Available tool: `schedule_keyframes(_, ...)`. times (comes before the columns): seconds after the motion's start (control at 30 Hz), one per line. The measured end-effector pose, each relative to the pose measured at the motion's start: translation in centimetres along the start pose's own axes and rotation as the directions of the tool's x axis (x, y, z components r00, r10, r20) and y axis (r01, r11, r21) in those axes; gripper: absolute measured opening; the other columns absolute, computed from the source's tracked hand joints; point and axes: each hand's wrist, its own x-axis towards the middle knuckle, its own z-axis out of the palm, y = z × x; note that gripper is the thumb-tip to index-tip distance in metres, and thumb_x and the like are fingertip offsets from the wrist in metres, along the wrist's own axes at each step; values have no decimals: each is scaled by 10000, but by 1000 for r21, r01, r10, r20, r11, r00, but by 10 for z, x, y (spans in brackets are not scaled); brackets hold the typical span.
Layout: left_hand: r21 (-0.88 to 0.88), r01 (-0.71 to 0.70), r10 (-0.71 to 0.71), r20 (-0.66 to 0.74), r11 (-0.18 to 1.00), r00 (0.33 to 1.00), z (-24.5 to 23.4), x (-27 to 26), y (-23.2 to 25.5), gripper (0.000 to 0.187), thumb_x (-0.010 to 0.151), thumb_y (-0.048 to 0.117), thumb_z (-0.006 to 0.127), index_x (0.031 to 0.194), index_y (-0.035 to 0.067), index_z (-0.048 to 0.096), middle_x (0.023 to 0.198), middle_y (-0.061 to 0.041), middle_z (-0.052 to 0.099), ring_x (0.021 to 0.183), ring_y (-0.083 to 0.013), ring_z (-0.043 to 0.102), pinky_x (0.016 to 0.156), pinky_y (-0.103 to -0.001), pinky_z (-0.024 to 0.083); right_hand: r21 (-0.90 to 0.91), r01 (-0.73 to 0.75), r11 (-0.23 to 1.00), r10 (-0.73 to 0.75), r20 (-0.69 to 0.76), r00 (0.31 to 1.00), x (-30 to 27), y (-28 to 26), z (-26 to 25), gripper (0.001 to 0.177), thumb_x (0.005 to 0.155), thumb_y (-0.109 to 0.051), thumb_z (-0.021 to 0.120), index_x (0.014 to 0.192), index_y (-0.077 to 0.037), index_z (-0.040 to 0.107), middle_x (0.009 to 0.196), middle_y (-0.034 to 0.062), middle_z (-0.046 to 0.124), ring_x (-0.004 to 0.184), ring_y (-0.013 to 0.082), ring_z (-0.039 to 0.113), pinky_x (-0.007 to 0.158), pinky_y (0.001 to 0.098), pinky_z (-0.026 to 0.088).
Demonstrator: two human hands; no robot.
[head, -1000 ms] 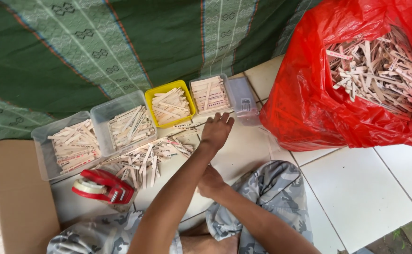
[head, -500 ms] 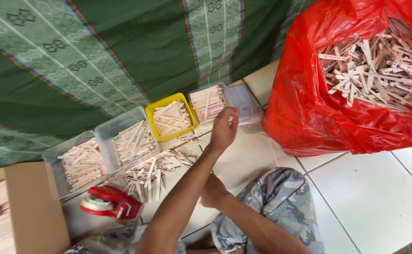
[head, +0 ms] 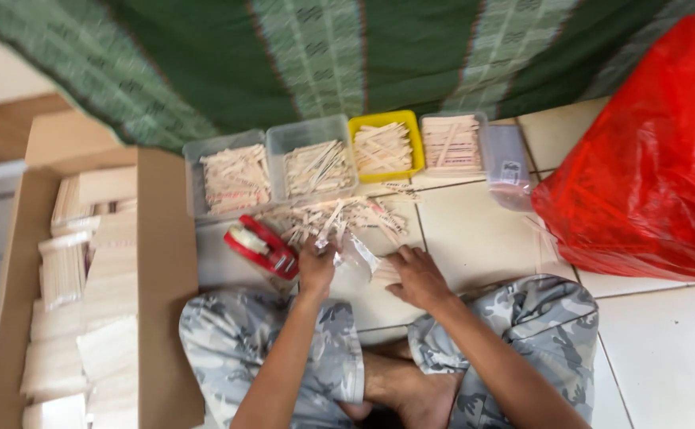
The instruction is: The person sorts wooden sticks by hand from a pile, aligning them into groups and checking them individually.
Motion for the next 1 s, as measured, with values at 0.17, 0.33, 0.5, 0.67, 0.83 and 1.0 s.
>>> schedule_keyframes(0.17,-142,67,-57,74,988,996,34,-11,-4,268,827,-49,716,976,83,536,817,-97,699,684,-183,721,544,-272,619,79,-98,992,97,16,995,-4,23,3,670,766,-298,801,1359,-78,582,1266,128,553,1206,392,581,994,492,541)
schedule_keyframes(0.33,-207,125,-82,204,970,975,54,-12,-5,79,848,-1,746,908,50,740,769,-125,658,682,-221,727,610,-341,678,92,-239,967,240,-2,971,-21,41,-1,678,728,-287,792,1326,-50,577,1207,136,554,1155,412,619,960,494,589)
schedule_keyframes(0.5,-428,271,-233,140,862,962,44,-21,9,196,980,110,650,865,23,517,829,-80,562,717,-235,732,701,-394,692,81,-255,964,259,-40,965,-17,40,5,701,718,-317,804,1321,-57,558,1204,141,531,1141,424,620,949,498,599)
schedule_keyframes(0.67,-430,210,-206,56,878,977,44,-15,7,219,948,29,673,1002,45,461,832,-92,592,706,-172,697,700,-312,675,85,-274,958,275,-5,961,-14,33,-1,708,731,-344,799,1332,-63,550,1223,146,533,1177,426,604,978,496,586)
schedule_keyframes(0.83,-270,292,-266,130,917,955,47,-16,3,172,1044,210,523,994,51,564,773,-65,596,632,-98,626,564,-254,633,67,-280,958,280,14,960,-15,37,3,696,738,-350,798,1327,-79,542,1225,130,522,1182,409,601,969,486,590)
schedule_keyframes(1.0,-60,303,-259,377,951,889,40,-48,41,406,950,106,671,1170,-118,413,867,-260,684,669,-348,735,621,-488,662,47,-283,958,283,-1,959,-15,36,5,676,752,-333,791,1332,-93,541,1233,124,527,1186,407,601,967,497,581)
